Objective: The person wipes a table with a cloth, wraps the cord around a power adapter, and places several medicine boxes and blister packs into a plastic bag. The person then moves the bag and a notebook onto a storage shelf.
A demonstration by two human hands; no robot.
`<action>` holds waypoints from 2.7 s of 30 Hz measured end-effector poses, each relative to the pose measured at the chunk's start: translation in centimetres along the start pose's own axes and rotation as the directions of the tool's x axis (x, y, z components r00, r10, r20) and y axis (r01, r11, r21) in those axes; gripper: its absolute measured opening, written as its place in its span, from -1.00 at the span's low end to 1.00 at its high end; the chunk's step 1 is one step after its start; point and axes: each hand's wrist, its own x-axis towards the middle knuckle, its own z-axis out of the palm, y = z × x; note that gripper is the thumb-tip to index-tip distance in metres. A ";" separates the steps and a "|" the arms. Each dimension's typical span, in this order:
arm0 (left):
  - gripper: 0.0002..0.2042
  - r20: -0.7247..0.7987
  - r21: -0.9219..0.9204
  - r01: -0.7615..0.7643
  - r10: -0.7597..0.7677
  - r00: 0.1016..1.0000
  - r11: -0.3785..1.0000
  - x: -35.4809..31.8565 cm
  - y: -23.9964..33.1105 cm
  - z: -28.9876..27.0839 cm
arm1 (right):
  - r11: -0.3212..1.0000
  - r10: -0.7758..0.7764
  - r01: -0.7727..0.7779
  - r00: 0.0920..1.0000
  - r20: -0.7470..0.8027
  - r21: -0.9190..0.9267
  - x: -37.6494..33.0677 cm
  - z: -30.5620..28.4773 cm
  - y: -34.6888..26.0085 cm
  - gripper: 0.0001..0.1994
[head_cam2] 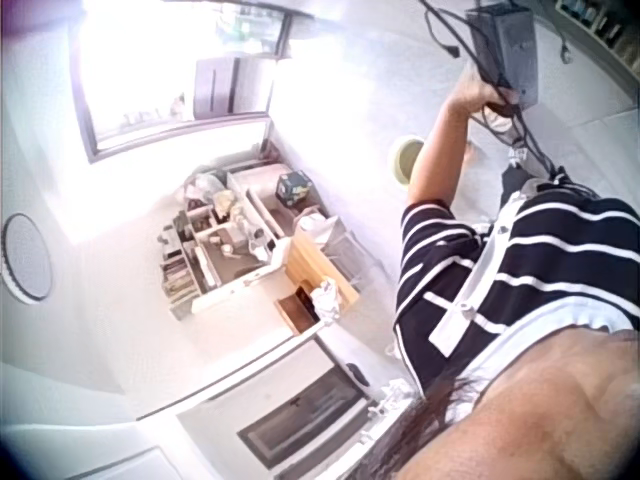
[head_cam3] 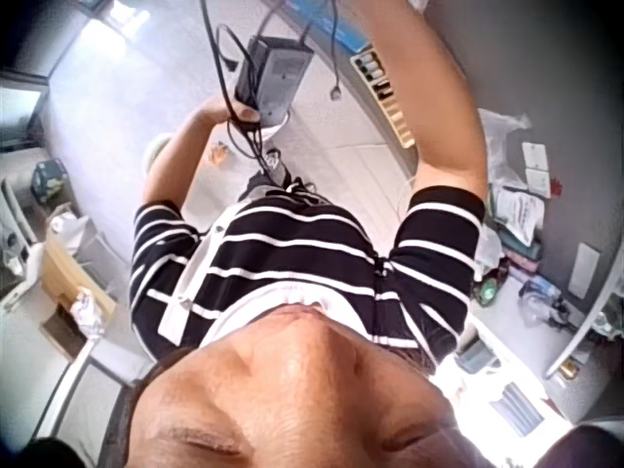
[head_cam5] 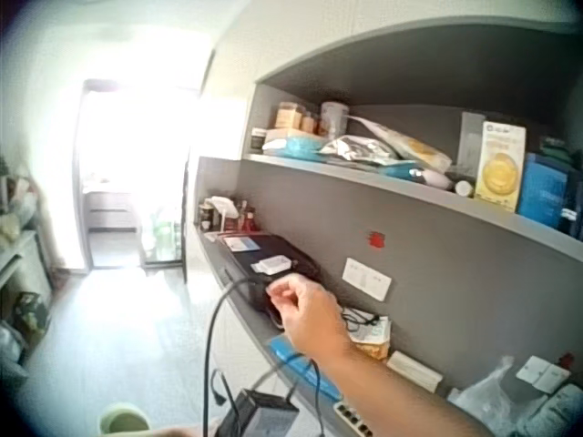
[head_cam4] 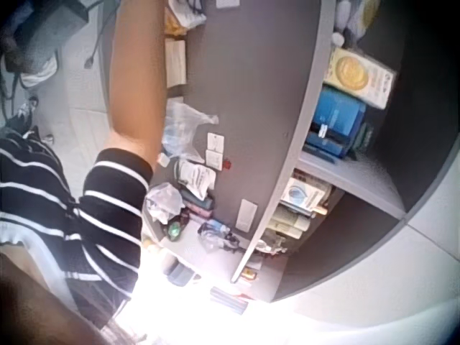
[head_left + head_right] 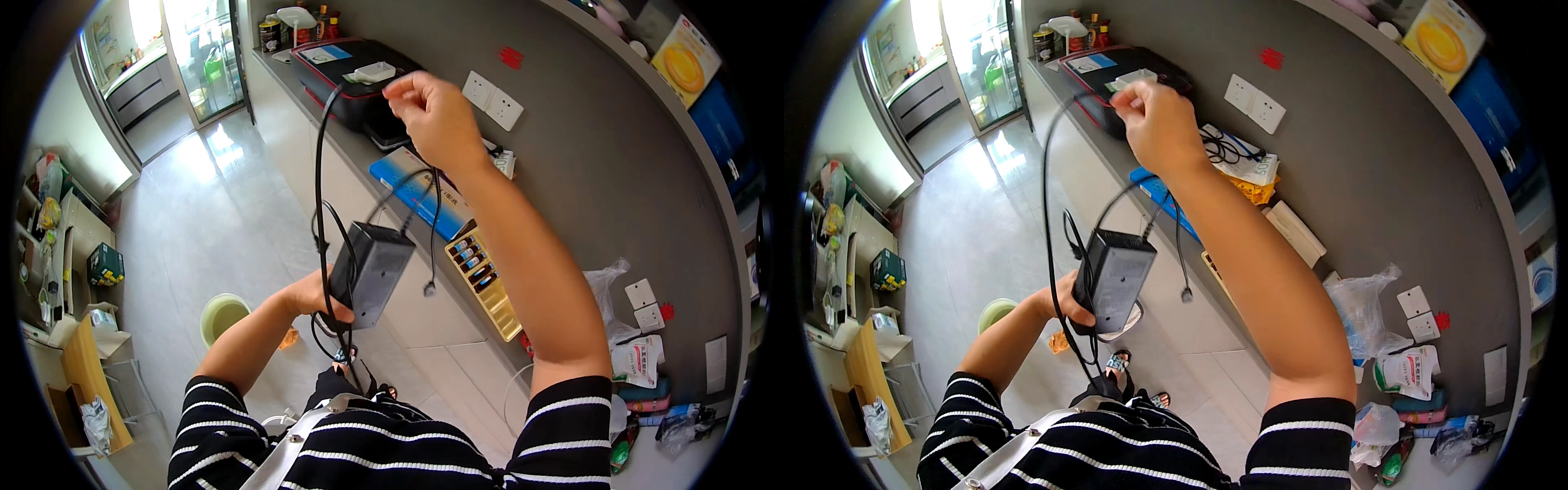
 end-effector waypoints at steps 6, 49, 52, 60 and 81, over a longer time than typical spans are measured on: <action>-0.59 0.060 0.221 -0.012 -0.002 0.998 0.975 -3.4 3.0 -0.5 | 0.898 0.440 -0.437 0.892 0.102 -0.058 -1.6 4.0 9.9 -0.89; -0.03 -0.509 0.191 -0.220 0.288 0.811 0.957 -7.9 3.8 -3.2 | 0.679 0.351 -0.656 0.684 0.640 0.329 -24.9 14.3 9.9 -0.61; -0.35 -0.605 -0.082 0.071 -0.107 0.789 0.994 -9.2 4.8 -3.9 | 0.597 0.427 -0.719 0.661 0.617 0.357 -28.4 15.0 9.8 -0.63; -0.53 -0.660 0.737 0.552 0.238 0.712 0.391 -12.4 -0.5 -5.7 | 0.812 0.459 -0.575 0.532 0.711 -0.094 -34.9 11.5 7.2 -0.72; 0.07 0.056 0.825 0.048 -0.166 0.985 0.564 -12.7 -13.3 -5.0 | 0.074 0.479 -0.966 0.253 0.841 0.249 -29.0 20.8 16.4 -0.73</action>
